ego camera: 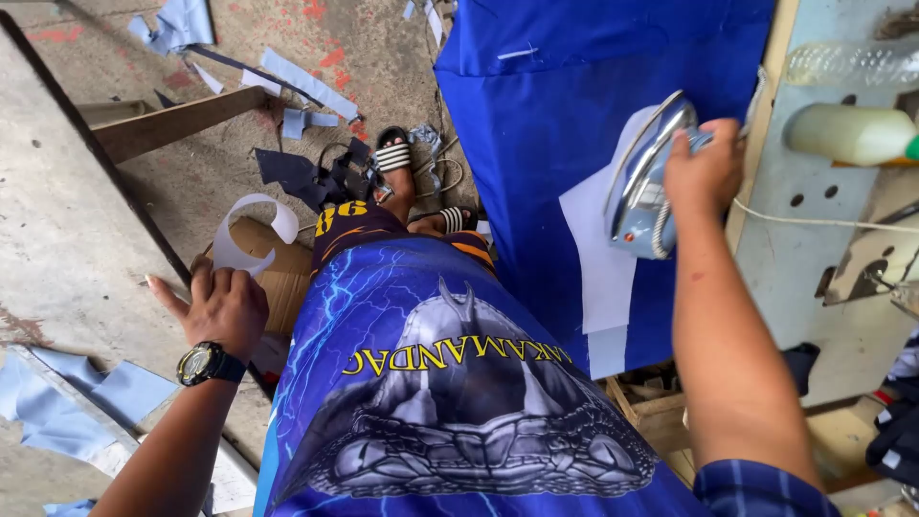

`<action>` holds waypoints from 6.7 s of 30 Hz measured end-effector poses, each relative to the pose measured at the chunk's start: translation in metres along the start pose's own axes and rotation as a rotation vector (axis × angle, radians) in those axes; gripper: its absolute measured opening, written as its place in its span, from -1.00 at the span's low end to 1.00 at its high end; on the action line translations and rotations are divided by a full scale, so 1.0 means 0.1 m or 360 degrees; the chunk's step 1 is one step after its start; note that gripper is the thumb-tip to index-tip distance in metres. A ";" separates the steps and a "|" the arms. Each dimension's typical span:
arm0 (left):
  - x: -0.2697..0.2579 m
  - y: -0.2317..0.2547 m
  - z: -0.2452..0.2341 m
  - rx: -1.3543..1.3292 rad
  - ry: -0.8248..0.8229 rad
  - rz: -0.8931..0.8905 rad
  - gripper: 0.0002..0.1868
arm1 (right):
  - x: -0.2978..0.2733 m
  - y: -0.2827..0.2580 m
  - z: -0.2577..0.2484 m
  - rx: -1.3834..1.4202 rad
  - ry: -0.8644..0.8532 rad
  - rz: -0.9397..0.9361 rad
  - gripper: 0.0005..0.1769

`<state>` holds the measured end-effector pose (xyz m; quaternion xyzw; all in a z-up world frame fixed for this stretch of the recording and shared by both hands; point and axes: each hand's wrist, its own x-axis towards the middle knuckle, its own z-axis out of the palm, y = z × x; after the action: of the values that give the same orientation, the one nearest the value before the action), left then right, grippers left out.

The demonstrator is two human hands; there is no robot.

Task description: The person irons a white paper pattern onto a blue fabric using a steam iron. They repeatedly position the paper, press it with the iron, and adjust the fabric on the work surface.

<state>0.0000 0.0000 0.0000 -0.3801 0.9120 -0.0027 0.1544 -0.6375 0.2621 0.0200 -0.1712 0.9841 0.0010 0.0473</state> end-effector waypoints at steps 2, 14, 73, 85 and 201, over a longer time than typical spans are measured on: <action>-0.04 -0.02 0.01 -0.0029 -0.0030 0.0008 -0.82 | -0.39 0.09 0.03 0.0004 -0.0026 -0.0006 -0.67; -0.10 -0.07 0.18 0.0004 -0.0098 -0.0040 -0.78 | -1.45 0.23 0.01 -0.0005 -0.0202 0.0166 -0.65; -0.12 -0.11 0.56 0.0345 -0.0022 -0.0049 -0.78 | -0.97 0.74 -0.02 -0.0070 -0.0217 -0.0214 -0.69; -0.15 -0.18 0.70 0.0376 0.0318 0.0096 -0.83 | -0.89 0.57 0.01 -0.0085 -0.0041 -0.0386 -0.68; -0.06 -0.24 0.58 0.0896 0.0529 0.0164 -0.86 | -3.15 2.22 0.23 -0.0247 -0.0281 -0.0287 -0.60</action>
<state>0.0374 -0.0066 -0.0502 -0.2702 0.9062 -0.3087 0.1025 -0.4146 0.5778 0.0231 -0.2613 0.9537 0.0878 0.1201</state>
